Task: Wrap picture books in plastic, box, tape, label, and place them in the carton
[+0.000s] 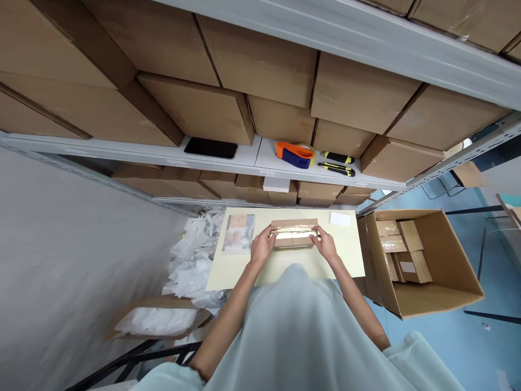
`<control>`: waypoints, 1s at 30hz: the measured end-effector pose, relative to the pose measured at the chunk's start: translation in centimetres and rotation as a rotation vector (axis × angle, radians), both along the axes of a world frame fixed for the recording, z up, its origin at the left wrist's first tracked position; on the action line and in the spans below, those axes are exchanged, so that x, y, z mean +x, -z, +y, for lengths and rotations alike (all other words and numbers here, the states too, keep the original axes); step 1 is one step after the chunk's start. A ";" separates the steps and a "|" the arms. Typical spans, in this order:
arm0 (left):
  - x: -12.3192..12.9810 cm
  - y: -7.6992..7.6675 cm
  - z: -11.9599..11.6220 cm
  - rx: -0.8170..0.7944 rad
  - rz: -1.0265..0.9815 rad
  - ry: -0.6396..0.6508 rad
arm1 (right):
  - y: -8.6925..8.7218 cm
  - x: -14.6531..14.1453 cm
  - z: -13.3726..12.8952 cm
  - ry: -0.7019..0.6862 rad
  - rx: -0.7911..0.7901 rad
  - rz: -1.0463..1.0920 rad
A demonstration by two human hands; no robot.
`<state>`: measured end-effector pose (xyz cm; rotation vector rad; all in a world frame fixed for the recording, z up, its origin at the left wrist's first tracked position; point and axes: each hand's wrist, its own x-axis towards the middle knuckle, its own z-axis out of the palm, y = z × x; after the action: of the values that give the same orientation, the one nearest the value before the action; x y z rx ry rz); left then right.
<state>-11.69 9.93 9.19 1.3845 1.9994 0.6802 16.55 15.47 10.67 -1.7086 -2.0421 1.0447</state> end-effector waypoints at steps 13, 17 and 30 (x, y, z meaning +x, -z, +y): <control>-0.8 0.3 -0.4 -0.136 0.036 -0.062 | 1.2 -0.4 -2.3 0.104 -0.113 0.196; 0.3 0.9 0.6 -0.189 0.050 -0.062 | 1.2 0.9 -1.5 0.112 -0.088 0.168; -1.8 3.5 2.0 -0.208 -0.003 -0.084 | 4.1 -2.9 0.0 0.027 -0.058 -0.087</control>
<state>-13.48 11.98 5.72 1.1829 2.0704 0.4932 13.62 15.50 6.60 -1.8353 -2.0542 1.0478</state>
